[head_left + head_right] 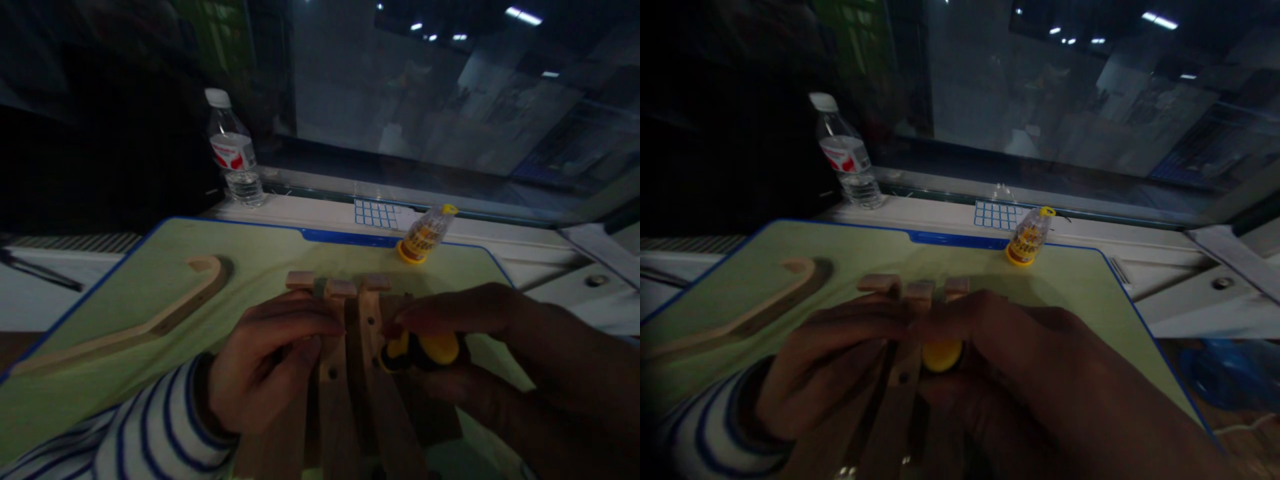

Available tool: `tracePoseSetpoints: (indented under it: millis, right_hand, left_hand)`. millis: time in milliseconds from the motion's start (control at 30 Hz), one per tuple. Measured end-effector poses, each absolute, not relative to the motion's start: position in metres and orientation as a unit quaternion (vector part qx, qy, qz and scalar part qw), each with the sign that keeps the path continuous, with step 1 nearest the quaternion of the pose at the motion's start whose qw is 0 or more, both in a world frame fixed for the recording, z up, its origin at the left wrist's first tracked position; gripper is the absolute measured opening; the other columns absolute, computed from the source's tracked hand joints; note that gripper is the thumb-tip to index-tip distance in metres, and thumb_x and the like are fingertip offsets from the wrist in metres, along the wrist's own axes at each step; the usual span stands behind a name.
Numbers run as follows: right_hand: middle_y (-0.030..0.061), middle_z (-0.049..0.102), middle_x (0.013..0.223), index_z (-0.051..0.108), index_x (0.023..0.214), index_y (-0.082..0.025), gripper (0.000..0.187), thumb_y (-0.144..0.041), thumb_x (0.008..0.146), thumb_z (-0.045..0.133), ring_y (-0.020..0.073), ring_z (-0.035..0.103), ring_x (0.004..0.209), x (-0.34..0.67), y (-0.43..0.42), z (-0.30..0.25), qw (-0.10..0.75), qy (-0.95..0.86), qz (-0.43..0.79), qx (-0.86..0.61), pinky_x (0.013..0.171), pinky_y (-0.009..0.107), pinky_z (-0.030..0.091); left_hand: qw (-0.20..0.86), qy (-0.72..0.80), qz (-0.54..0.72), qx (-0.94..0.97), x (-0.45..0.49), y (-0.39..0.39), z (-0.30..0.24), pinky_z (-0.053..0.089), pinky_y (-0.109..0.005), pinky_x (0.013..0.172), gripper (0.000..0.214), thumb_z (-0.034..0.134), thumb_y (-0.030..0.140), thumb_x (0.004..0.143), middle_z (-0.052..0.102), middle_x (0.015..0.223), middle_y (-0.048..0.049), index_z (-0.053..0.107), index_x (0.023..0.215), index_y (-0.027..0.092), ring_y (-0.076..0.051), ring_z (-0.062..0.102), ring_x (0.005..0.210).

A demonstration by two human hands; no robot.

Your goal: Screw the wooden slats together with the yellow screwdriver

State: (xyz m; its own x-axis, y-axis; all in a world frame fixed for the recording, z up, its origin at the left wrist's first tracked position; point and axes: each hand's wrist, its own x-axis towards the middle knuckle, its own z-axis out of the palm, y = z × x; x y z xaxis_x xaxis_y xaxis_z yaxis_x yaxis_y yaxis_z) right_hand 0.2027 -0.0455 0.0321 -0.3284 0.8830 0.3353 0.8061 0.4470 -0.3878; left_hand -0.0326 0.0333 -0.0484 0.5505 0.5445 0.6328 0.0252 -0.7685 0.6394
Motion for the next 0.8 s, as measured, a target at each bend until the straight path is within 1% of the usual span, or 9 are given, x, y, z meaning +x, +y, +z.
tracePoseSetpoints:
  millis: [133, 200, 267, 433, 467, 500, 600, 700, 800]
  right_hand:
    - [-0.0048, 0.073, 0.106, 0.055, 0.121, -0.043, 0.04, -0.053, 0.082, 0.059, 0.0192, 0.073, 0.079, 0.209, -0.051, 0.027, 0.269, -0.793, 0.071, -0.543, 0.052, 0.018, 0.06]
    - [-0.0067, 0.074, 0.102, 0.053, 0.118, -0.046, 0.037, -0.051, 0.082, 0.06, 0.0182, 0.073, 0.077, 0.203, -0.048, 0.032, 0.27, -0.795, 0.097, -0.535, 0.05, 0.016, 0.06]
    - [-0.0081, 0.074, 0.099, 0.052, 0.113, -0.048, 0.035, -0.045, 0.08, 0.064, 0.0192, 0.073, 0.079, 0.196, -0.043, 0.039, 0.231, -0.793, 0.103, -0.554, 0.052, 0.018, 0.06]
    - [-0.0047, 0.072, 0.084, 0.05, 0.103, -0.042, 0.023, -0.049, 0.082, 0.058, 0.0199, 0.071, 0.065, 0.19, -0.035, 0.042, 0.245, -0.797, 0.047, -0.551, 0.037, 0.02, 0.054]
    - [-0.004, 0.072, 0.089, 0.05, 0.106, -0.043, 0.027, -0.05, 0.081, 0.059, 0.0214, 0.072, 0.071, 0.19, -0.036, 0.04, 0.228, -0.797, 0.063, -0.556, 0.043, 0.022, 0.058]
    - [-0.0053, 0.072, 0.09, 0.05, 0.107, -0.045, 0.028, -0.05, 0.081, 0.06, 0.02, 0.072, 0.07, 0.191, -0.037, 0.039, 0.257, -0.803, 0.056, -0.535, 0.042, 0.021, 0.057]
    - [-0.0087, 0.071, 0.101, 0.049, 0.118, -0.048, 0.039, -0.043, 0.082, 0.062, 0.0172, 0.071, 0.08, 0.191, -0.038, 0.039, 0.274, -0.812, 0.098, -0.506, 0.056, 0.019, 0.06]
    - [-0.0124, 0.069, 0.111, 0.052, 0.122, -0.049, 0.043, -0.033, 0.083, 0.064, 0.0136, 0.07, 0.091, 0.19, -0.035, 0.04, 0.25, -0.84, 0.13, -0.464, 0.074, 0.017, 0.059]
    - [-0.0144, 0.064, 0.124, 0.045, 0.131, -0.051, 0.052, -0.031, 0.085, 0.061, 0.012, 0.067, 0.101, 0.188, -0.033, 0.039, 0.264, -0.842, 0.146, -0.448, 0.081, 0.015, 0.057]
  left_hand:
    - [0.303, 0.18, 0.441, 0.825, -0.033, 0.033, -0.053, 0.051, -0.026, 0.073, 0.031, 0.046, 0.006, 0.081, 0.069, 0.086, -0.0036, 0.067, 0.1, 0.017, -0.015, 0.064, 0.08]
    - [0.307, 0.18, 0.439, 0.825, -0.034, 0.033, -0.055, 0.051, -0.026, 0.074, 0.03, 0.046, 0.006, 0.081, 0.069, 0.086, -0.0035, 0.067, 0.1, 0.016, -0.014, 0.064, 0.08]
    - [0.308, 0.177, 0.435, 0.828, -0.034, 0.032, -0.056, 0.05, -0.026, 0.075, 0.03, 0.047, 0.006, 0.081, 0.068, 0.086, -0.0036, 0.067, 0.101, 0.016, -0.014, 0.063, 0.081]
    - [0.302, 0.181, 0.437, 0.828, -0.034, 0.032, -0.053, 0.05, -0.025, 0.08, 0.03, 0.047, 0.005, 0.081, 0.069, 0.088, -0.0027, 0.066, 0.1, 0.017, -0.014, 0.064, 0.084]
    - [0.301, 0.181, 0.436, 0.829, -0.034, 0.032, -0.053, 0.05, -0.025, 0.08, 0.03, 0.047, 0.005, 0.081, 0.069, 0.089, -0.0027, 0.066, 0.101, 0.017, -0.014, 0.064, 0.085]
    - [0.3, 0.181, 0.434, 0.83, -0.034, 0.032, -0.053, 0.051, -0.026, 0.08, 0.03, 0.047, 0.006, 0.08, 0.069, 0.09, -0.0028, 0.066, 0.101, 0.017, -0.014, 0.064, 0.085]
    - [0.301, 0.178, 0.433, 0.831, -0.034, 0.033, -0.054, 0.051, -0.027, 0.081, 0.031, 0.047, 0.006, 0.08, 0.069, 0.092, -0.0036, 0.066, 0.102, 0.017, -0.015, 0.064, 0.087]
    - [0.3, 0.165, 0.443, 0.829, -0.034, 0.034, -0.055, 0.052, -0.029, 0.081, 0.03, 0.047, 0.006, 0.08, 0.069, 0.091, -0.0048, 0.066, 0.102, 0.015, -0.016, 0.065, 0.086]
    - [0.304, 0.17, 0.434, 0.831, -0.034, 0.034, -0.054, 0.053, -0.03, 0.078, 0.027, 0.046, 0.008, 0.082, 0.069, 0.089, -0.0064, 0.066, 0.099, 0.015, -0.017, 0.065, 0.085]
